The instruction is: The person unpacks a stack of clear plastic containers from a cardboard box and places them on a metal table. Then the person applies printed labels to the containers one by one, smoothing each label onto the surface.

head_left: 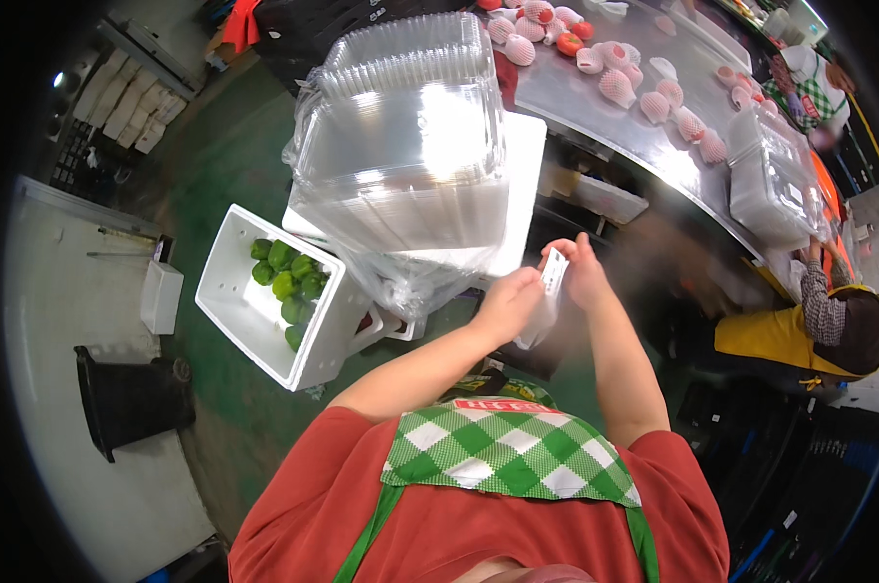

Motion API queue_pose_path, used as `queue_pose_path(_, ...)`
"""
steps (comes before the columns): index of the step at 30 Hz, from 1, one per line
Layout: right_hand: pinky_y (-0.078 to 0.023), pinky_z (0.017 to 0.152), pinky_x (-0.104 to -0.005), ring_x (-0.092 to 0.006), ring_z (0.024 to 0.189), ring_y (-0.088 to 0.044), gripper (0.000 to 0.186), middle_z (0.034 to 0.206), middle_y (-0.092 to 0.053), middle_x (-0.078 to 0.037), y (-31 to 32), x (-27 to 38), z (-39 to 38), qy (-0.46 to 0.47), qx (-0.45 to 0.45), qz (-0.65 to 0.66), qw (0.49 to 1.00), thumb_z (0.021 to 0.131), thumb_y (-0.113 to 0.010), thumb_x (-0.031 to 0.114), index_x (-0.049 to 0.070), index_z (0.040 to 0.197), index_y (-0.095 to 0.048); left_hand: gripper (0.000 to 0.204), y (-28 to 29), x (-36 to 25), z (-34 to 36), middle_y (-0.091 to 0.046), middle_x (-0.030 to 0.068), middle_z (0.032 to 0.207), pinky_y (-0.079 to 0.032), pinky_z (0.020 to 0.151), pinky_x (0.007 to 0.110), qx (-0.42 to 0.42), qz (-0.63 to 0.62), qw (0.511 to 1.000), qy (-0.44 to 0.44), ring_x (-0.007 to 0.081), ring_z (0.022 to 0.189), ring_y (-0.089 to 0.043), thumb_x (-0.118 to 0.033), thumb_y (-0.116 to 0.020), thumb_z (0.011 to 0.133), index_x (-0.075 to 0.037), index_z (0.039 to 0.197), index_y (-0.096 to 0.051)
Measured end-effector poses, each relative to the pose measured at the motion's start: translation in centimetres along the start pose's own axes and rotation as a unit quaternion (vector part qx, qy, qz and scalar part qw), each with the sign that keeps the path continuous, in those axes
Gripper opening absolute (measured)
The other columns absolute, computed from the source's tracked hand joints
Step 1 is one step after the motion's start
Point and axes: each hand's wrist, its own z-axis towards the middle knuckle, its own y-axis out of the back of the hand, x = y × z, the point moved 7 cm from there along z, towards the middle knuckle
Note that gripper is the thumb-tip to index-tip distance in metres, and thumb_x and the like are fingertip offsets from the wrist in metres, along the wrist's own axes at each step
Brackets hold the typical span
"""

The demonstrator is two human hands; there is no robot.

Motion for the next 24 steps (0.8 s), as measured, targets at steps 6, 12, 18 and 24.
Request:
queue_pose_path(6, -0.051, 0.076, -0.024, -0.0062, 0.086, -0.062, 0.017, 0.096, -0.07, -0.001, -10.3, 6.0, -3.5, 0.057, 0.109, -0.099, 0.988, 0.091, -0.071, 0.005, 0.001, 0.107, -0.066, 0.02, 5.6, -5.4, -2.1, -0.063, 0.0017, 0.102, -0.045, 0.087, 0.026, 0.034, 0.006, 0.994, -0.108, 0.0079, 0.096, -0.054, -0.019, -0.056, 0.101, -0.002, 0.112, -0.06)
queue_pose_path(12, -0.048, 0.072, -0.0218, -0.005, 0.08, -0.058, 0.014, 0.091, -0.067, 0.0, -18.4, 6.5, -2.8, 0.199, -0.025, -0.161, 0.966, 0.094, -0.069, 0.008, 0.0, 0.105, -0.067, 0.053, 8.4, -9.6, -5.7, -0.059, 0.0052, 0.121, -0.048, 0.096, 0.032, -0.023, -0.159, 0.964, -0.21, 0.0139, 0.116, -0.055, 0.005, -0.067, 0.089, -0.006, 0.136, -0.045)
queue_pose_path(18, -0.052, 0.07, -0.0269, -0.0174, 0.076, -0.065, 0.016, 0.086, -0.067, -0.009, -28.6, 9.2, -4.7, 0.41, -0.069, -0.423, 0.805, 0.088, -0.072, 0.006, 0.0, 0.101, -0.066, 0.041, 15.5, -10.9, -9.5, -0.064, 0.0019, 0.113, -0.05, 0.088, 0.025, -0.052, -0.118, 0.966, -0.223, 0.0092, 0.102, -0.06, 0.003, -0.067, 0.09, -0.004, 0.128, -0.054)
queue_pose_path(24, -0.052, 0.069, -0.0261, -0.0142, 0.075, -0.064, 0.007, 0.084, -0.066, -0.007, -32.1, 8.5, -3.7, 0.353, -0.027, -0.377, 0.856, 0.088, -0.072, 0.001, -0.001, 0.092, -0.067, 0.035, 20.0, -12.5, -12.1, -0.066, -0.0002, 0.109, -0.05, 0.085, 0.023, -0.012, -0.05, 0.974, -0.219, 0.0064, 0.098, -0.06, 0.001, -0.07, 0.09, -0.004, 0.123, -0.059)
